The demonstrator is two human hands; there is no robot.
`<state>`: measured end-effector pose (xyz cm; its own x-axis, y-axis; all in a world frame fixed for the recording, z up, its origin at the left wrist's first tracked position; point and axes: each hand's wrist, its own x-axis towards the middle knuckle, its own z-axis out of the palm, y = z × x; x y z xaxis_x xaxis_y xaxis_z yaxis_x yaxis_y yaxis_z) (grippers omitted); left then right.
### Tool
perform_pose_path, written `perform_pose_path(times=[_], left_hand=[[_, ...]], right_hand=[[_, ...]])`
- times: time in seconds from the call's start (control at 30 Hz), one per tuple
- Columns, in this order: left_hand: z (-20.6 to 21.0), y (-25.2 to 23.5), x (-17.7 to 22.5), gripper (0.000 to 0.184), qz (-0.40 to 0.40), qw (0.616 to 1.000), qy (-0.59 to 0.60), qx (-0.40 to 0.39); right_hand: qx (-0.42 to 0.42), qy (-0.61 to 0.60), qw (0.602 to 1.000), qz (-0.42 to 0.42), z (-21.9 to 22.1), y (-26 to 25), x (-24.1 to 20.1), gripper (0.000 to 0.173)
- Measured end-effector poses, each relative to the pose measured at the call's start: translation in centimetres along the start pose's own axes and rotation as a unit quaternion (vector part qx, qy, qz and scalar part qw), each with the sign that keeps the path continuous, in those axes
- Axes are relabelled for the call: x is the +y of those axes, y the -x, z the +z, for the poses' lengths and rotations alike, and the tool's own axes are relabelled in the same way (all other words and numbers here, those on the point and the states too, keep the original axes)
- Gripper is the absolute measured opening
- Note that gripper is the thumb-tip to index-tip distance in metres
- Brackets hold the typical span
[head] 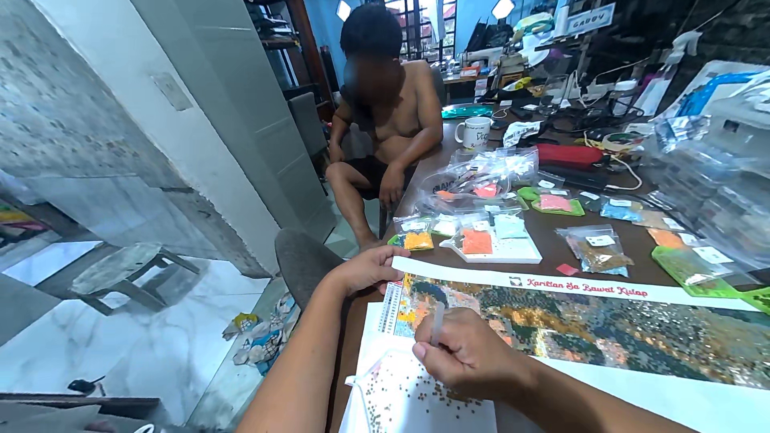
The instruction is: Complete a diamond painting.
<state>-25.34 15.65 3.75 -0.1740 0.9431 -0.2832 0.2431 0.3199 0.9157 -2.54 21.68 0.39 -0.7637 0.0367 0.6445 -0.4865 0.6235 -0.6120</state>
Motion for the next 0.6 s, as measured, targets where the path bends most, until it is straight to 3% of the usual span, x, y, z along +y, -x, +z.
perform_pose_path(times=[0.6], left_hand=[[-0.44, -0.32, -0.31, 0.043, 0.001, 1.0, 0.014, -0.02]], right_hand=[[-0.042, -0.007, 0.999, -0.02, 0.67, 0.07, -0.43, 0.032]])
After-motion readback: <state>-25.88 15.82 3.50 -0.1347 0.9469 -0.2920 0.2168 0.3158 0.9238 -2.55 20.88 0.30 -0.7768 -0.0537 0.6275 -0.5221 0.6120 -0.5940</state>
